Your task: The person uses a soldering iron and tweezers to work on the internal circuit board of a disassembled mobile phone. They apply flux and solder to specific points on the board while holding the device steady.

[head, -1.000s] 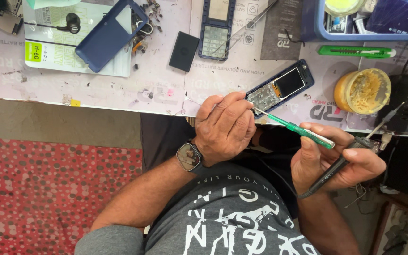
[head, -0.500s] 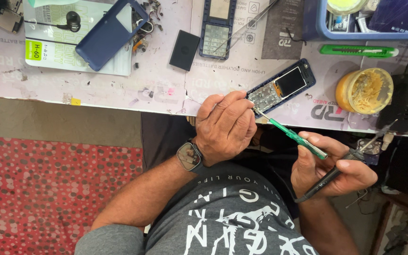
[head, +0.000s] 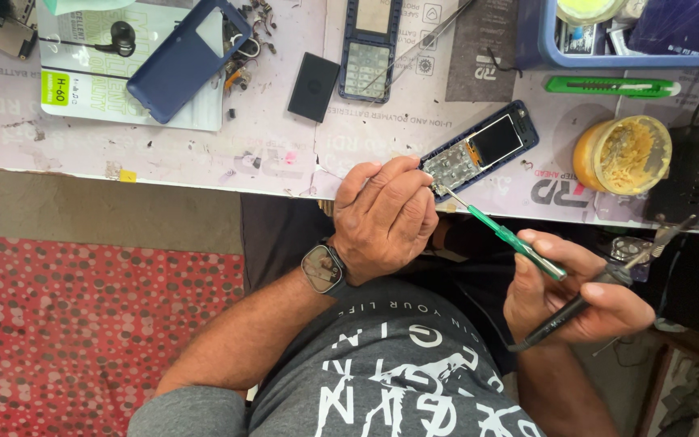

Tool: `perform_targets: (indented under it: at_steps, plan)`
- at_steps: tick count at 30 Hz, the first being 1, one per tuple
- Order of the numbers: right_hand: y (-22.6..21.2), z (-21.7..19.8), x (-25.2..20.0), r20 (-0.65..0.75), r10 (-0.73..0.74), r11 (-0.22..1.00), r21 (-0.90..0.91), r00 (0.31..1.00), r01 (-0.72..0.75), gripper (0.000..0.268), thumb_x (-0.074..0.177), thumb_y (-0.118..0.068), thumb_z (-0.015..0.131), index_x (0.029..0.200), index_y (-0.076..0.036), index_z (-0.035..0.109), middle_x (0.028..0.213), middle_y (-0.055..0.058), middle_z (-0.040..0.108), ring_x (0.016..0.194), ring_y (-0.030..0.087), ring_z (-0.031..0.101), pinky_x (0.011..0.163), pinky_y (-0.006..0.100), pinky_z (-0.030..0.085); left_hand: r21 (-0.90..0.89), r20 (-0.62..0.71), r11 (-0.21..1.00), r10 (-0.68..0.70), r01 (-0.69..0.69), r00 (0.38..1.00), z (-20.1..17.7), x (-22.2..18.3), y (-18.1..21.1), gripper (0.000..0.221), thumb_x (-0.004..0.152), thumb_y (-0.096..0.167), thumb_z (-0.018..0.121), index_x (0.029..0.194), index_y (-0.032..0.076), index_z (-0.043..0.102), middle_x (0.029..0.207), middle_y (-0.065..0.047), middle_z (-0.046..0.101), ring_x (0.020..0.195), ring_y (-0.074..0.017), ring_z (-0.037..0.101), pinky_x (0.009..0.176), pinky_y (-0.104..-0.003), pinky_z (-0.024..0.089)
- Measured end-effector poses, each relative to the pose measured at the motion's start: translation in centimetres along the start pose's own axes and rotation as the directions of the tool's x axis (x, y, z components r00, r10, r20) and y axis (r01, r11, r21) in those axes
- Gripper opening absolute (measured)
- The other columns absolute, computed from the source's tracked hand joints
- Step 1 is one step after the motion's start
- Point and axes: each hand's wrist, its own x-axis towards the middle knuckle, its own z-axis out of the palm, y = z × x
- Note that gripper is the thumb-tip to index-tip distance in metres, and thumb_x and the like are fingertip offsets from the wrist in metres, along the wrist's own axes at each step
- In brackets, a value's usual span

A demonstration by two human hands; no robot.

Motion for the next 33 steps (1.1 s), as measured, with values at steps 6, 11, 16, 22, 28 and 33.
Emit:
perform_targets:
  at_steps: [6, 11, 16, 22, 28, 33]
  plan:
    - [-0.2, 0.4, 0.2, 0.011, -0.020, 1.000, 0.009, 1.000, 0.020, 0.047, 0.099, -0.002, 0.069, 0.122, -0.015, 0.030, 0.112, 0.026, 0.065, 0.099, 0.027, 0.075, 0.087, 0.032, 0.068, 0.004, 0.005, 1.000, -0.004, 0.004, 1.000, 0.0, -0.1, 0.0, 0.008, 0.095, 0.002, 0.073, 0.102, 0.001, 0.070, 0.110, -0.008, 0.069, 0.112, -0.0251, 0.072, 0.102, -0.040, 0.045]
    - [0.3, 0.4, -0.2, 0.033, -0.024, 1.000, -0.007, 0.999, 0.024, 0.048, 0.098, -0.004, 0.070, 0.121, -0.015, 0.029, 0.113, 0.027, 0.065, 0.101, 0.028, 0.074, 0.087, 0.033, 0.068, -0.002, -0.002, 1.000, -0.002, 0.002, 1.000, 0.0, -0.1, 0.0, 0.009, 0.094, 0.002, 0.073, 0.102, 0.001, 0.070, 0.110, -0.008, 0.069, 0.112, -0.0254, 0.072, 0.102, -0.040, 0.045]
    - [0.6, 0.4, -0.4, 0.079, -0.098, 0.995, -0.015, 0.992, 0.100, 0.049, 0.099, -0.003, 0.070, 0.123, -0.015, 0.028, 0.116, 0.025, 0.066, 0.099, 0.027, 0.076, 0.088, 0.036, 0.069, -0.004, -0.006, 1.000, -0.002, 0.002, 1.000, 0.0, -0.1, 0.0, 0.009, 0.094, 0.001, 0.073, 0.102, 0.001, 0.070, 0.110, -0.008, 0.069, 0.112, -0.0255, 0.072, 0.102, -0.040, 0.045]
    - [-0.2, 0.1, 0.5, 0.246, -0.278, 0.940, -0.130, 0.929, 0.316, 0.054, 0.089, 0.001, 0.074, 0.116, -0.012, 0.029, 0.102, 0.021, 0.066, 0.093, 0.036, 0.076, 0.084, 0.044, 0.069, -0.006, -0.003, 1.000, -0.003, 0.003, 1.000, 0.0, -0.1, 0.0, 0.010, 0.093, 0.002, 0.073, 0.102, 0.001, 0.070, 0.110, -0.008, 0.069, 0.112, -0.0257, 0.072, 0.102, -0.040, 0.045]
    - [-0.6, 0.7, 1.8, 0.335, -0.450, 0.847, -0.134, 0.827, 0.515, 0.050, 0.086, 0.006, 0.075, 0.111, -0.009, 0.034, 0.092, 0.019, 0.069, 0.085, 0.035, 0.076, 0.075, 0.043, 0.069, 0.001, -0.001, 1.000, -0.008, 0.008, 1.000, 0.0, 0.0, 0.1, 0.008, 0.094, 0.002, 0.073, 0.102, 0.001, 0.070, 0.110, -0.008, 0.069, 0.112, -0.0252, 0.072, 0.102, -0.040, 0.045]
    - [-0.6, 0.3, 1.9, 0.385, -0.477, 0.809, -0.159, 0.790, 0.566, 0.049, 0.087, 0.006, 0.074, 0.110, -0.009, 0.034, 0.091, 0.015, 0.070, 0.084, 0.033, 0.076, 0.075, 0.041, 0.069, 0.005, 0.005, 1.000, -0.006, 0.006, 1.000, 0.0, 0.0, 0.1, 0.007, 0.095, 0.002, 0.072, 0.101, 0.001, 0.070, 0.110, -0.008, 0.069, 0.112, -0.0250, 0.072, 0.102, -0.040, 0.044]
